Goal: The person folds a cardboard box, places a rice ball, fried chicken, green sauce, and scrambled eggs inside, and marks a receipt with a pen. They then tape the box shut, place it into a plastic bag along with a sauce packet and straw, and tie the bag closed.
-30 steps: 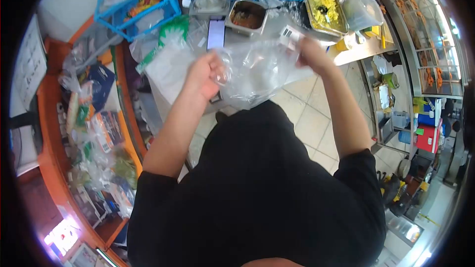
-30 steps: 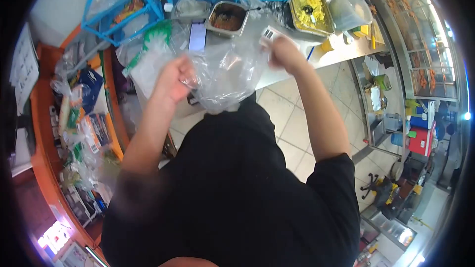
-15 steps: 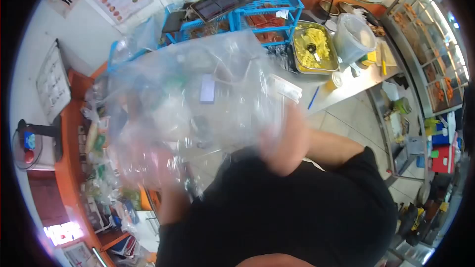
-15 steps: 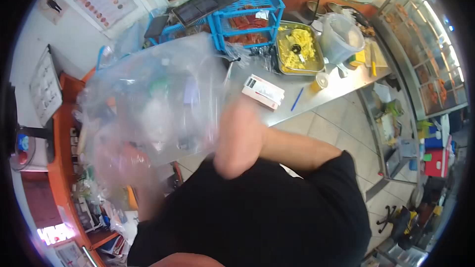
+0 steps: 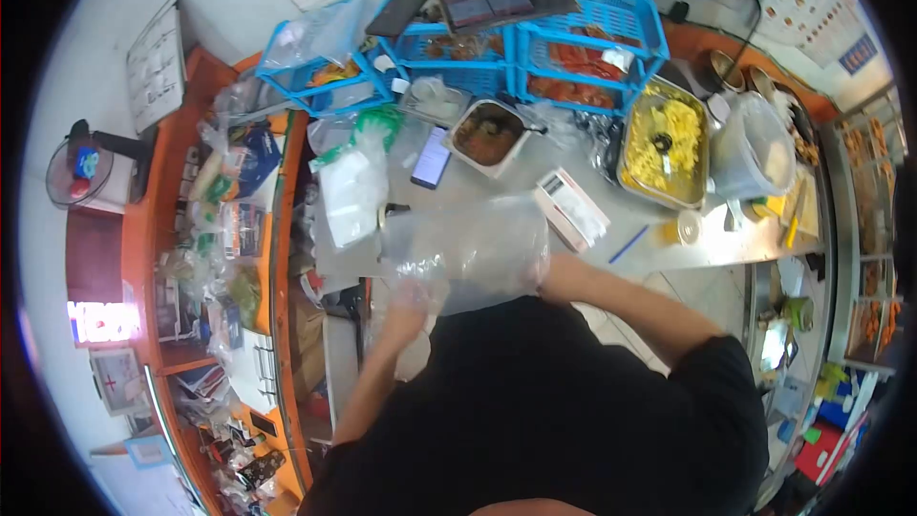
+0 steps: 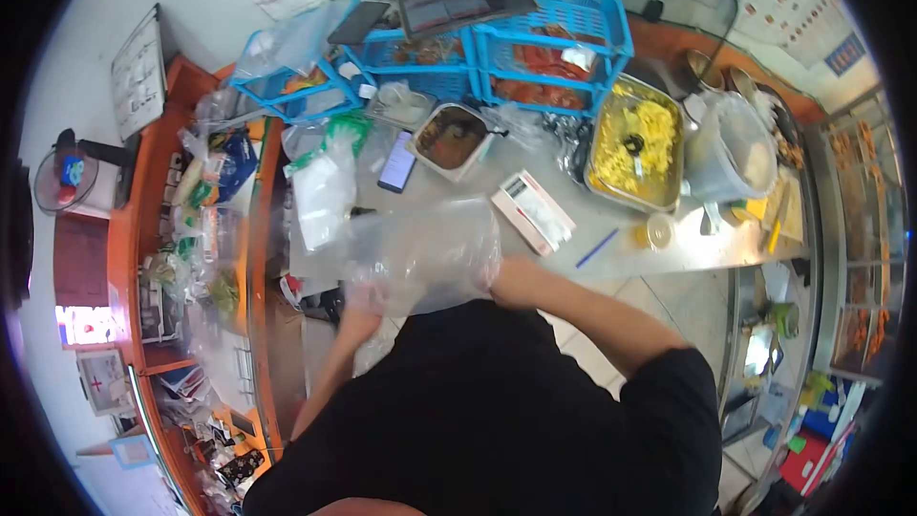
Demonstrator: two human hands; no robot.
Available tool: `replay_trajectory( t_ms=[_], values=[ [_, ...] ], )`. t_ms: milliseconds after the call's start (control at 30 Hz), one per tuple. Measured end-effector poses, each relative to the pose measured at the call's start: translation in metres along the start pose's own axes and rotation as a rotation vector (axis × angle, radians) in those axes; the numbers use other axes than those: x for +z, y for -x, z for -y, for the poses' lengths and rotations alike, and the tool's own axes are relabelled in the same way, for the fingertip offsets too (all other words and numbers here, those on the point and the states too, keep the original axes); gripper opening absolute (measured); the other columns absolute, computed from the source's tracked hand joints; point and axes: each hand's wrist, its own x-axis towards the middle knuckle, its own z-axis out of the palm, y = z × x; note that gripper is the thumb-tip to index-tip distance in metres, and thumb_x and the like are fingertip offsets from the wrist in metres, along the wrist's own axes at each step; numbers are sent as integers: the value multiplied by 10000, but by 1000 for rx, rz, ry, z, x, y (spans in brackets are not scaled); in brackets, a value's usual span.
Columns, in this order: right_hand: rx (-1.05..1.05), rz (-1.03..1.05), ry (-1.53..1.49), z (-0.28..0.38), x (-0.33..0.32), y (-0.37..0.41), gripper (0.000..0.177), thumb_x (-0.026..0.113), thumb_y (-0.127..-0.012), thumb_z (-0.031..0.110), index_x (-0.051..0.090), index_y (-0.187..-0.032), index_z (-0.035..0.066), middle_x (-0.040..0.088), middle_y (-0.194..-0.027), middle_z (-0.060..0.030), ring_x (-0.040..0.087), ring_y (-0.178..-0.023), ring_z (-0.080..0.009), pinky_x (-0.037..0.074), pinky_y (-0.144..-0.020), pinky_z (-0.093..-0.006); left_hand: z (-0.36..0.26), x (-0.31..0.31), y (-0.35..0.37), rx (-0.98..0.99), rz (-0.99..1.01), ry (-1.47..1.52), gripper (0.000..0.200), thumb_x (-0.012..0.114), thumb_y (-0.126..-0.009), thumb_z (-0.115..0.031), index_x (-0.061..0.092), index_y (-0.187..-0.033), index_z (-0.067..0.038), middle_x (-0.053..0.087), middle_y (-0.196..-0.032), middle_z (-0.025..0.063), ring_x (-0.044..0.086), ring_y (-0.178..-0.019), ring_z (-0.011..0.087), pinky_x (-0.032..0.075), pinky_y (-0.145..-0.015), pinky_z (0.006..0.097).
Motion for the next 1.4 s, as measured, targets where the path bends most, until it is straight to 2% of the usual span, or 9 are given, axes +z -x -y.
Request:
replay_trajectory(
  t_ms=[133,300,367,467,633,833,1167,1300,1400],
  values=[
    [326,52,-335,47,-44,-16,238,711,-852,160,514,-769,56,552,-665,-135,576,-627,-282,448,-609,-431,-100,30,11,-115,62,-855,357,698,-945,-303,574,-1104,-9,544,-804,40,541,-784,171,459,-713,362],
    [658,-28,-352,61,-58,-57,319,717,-890,219,492,-765,30,533,-642,-132,542,-613,-254,444,-601,-402,-196,47,-44,-37,203,-948,343,745,-925,-209,572,-1152,-21,588,-736,18,580,-686,98,461,-594,285],
    [752,-79,-272,56,-52,-65,329,714,-897,223,488,-766,23,530,-640,-129,527,-610,-240,441,-596,-392,-214,27,-93,-61,364,-996,494,712,-929,-438,626,-1109,14,680,-792,152,658,-716,293,493,-677,403],
    [784,-57,-207,58,-54,-74,335,709,-898,226,481,-761,21,526,-638,-121,495,-606,-213,432,-588,-377,-226,-8,-224,147,146,-1361,444,555,-1012,-383,685,-970,39,706,-943,263,668,-889,473,515,-772,509],
    [994,-57,-219,62,-40,-91,292,706,-882,178,496,-756,19,492,-612,-98,460,-586,-178,414,-575,-356,-144,-55,-467,533,32,-1630,268,491,-936,-133,691,-1040,11,689,-1144,246,632,-1116,427,494,-978,521],
    [1196,-196,-335,69,-22,-99,289,705,-889,131,476,-747,29,438,-614,-16,413,-616,-98,359,-549,-318,-103,-5,-590,855,-208,-1450,258,589,-884,-142,699,-1097,-47,680,-1199,204,572,-1243,389,442,-1048,506],
    [1252,-511,-380,73,-16,-100,296,683,-916,101,442,-752,55,401,-642,25,369,-640,-74,337,-547,-292,-103,-11,-501,847,-384,-1470,262,701,-894,-214,676,-1079,-31,671,-1185,199,606,-1126,398,457,-987,502],
    [1134,-468,-310,66,-20,-99,297,686,-919,118,446,-758,49,419,-633,3,377,-631,-83,349,-549,-301,-111,-20,-445,656,-419,-482,139,697,-926,-41,596,-1020,-29,679,-1071,128,671,-887,245,537,-794,339],
    [1082,-434,-364,64,-23,-93,305,697,-921,132,450,-765,47,424,-640,3,380,-637,-87,358,-561,-300,-197,51,-294,601,-152,193,151,640,-970,-11,558,-1096,-20,646,-1130,131,647,-968,185,545,-871,340]
  ],
)
